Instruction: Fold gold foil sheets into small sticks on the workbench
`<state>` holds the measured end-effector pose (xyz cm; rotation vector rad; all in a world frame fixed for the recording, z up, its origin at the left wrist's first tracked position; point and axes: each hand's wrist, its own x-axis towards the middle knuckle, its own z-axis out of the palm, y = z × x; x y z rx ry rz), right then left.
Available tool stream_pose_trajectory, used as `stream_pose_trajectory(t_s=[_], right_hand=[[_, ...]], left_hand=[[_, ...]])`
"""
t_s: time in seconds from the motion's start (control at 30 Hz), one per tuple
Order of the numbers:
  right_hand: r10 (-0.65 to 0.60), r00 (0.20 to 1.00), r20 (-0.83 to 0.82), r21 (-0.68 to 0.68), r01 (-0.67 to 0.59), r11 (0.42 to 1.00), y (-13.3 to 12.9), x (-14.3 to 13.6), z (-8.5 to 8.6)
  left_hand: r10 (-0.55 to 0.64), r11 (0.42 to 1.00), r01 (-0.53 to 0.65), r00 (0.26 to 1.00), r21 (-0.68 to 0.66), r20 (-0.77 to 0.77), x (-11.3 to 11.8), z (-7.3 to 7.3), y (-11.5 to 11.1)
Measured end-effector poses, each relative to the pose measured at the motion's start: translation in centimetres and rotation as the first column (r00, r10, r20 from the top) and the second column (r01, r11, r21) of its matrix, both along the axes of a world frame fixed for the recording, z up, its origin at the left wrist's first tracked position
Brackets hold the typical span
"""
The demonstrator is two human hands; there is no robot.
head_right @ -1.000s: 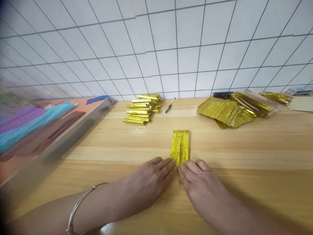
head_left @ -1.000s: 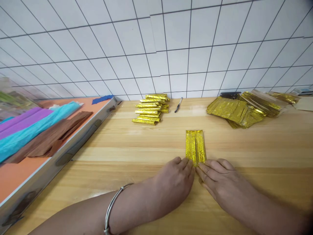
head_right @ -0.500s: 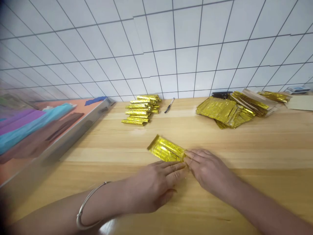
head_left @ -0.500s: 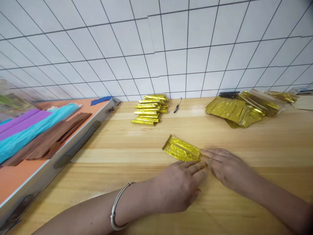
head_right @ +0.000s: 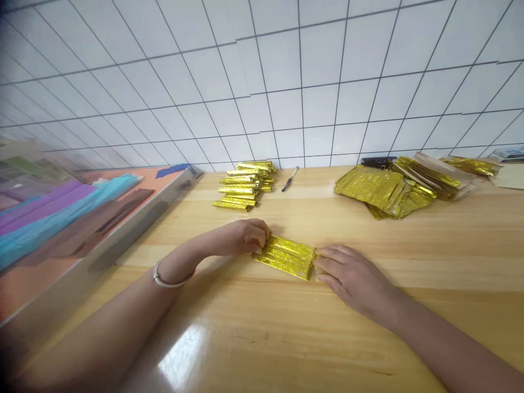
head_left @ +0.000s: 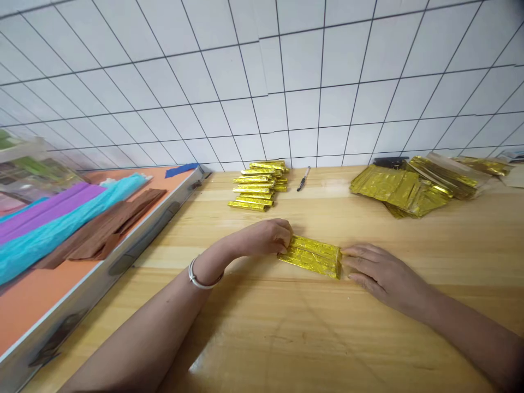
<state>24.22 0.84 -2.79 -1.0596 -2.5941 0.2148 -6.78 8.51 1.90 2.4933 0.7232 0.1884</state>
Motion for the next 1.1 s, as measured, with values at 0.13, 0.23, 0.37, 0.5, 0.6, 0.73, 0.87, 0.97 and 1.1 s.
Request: stream_pose_trajectory(t_s=[0.13,0.23,0.37,0.5,0.6,0.73,0.87,0.97,1.1], right_hand=[[0.019,1.0,-0.02,-0.017,-0.019,1.0,0.3,0.2,-0.3],[0.024,0.999,-0.031,-0.014,-0.024,1.0,0.4,0.3,-0.4],[0.041,0.999,-0.032,-0.004,-0.041,0.999,0.5,0.3,-0.6],[0.043,0.999,-0.019,-0.02,-0.044,0.999,0.6,0.4,-0.6],[0.038,0.999,-0.01,-0.028,-0.038,0.999,0.6,0.4,-0.7],[0.038,0.999,0.008,-0.029,-0.038,0.999,0.7,0.5,-0.9],[0.044,0.999,0.011,-0.037,-0.044,0.998,0.9,0.7,-1.2],[0.039,0.999,0.011,-0.045,-0.039,0.998,1.0,0.7,-1.3],[0.029,1.0,0.003,-0.052,-0.029,0.998,0.9,0.7,-1.4]], left_hand=[[-0.018,0.939,0.066,0.989,-0.336,0.144,-1.1,-0.7,1.4],[0.033,0.929,0.03,0.986,-0.369,0.164,-2.2,-0.8,2.1],[0.072,0.964,-0.049,0.994,-0.261,0.078,-3.3,-0.9,2.7],[0.117,0.986,-0.112,0.993,-0.124,0.034,-3.8,-0.8,3.0],[0.03,0.992,-0.034,0.999,-0.122,-0.032,-3.6,-1.0,3.0],[-0.024,0.976,0.017,0.999,-0.215,-0.026,-3.0,-1.6,2.6],[0.021,0.961,-0.027,0.999,-0.276,-0.025,-2.6,-1.7,2.4],[0.049,0.969,-0.055,0.998,-0.24,-0.034,-2.2,-1.5,2.1],[0.049,0.979,-0.05,0.999,-0.197,-0.01,-1.6,-1.5,1.6]])
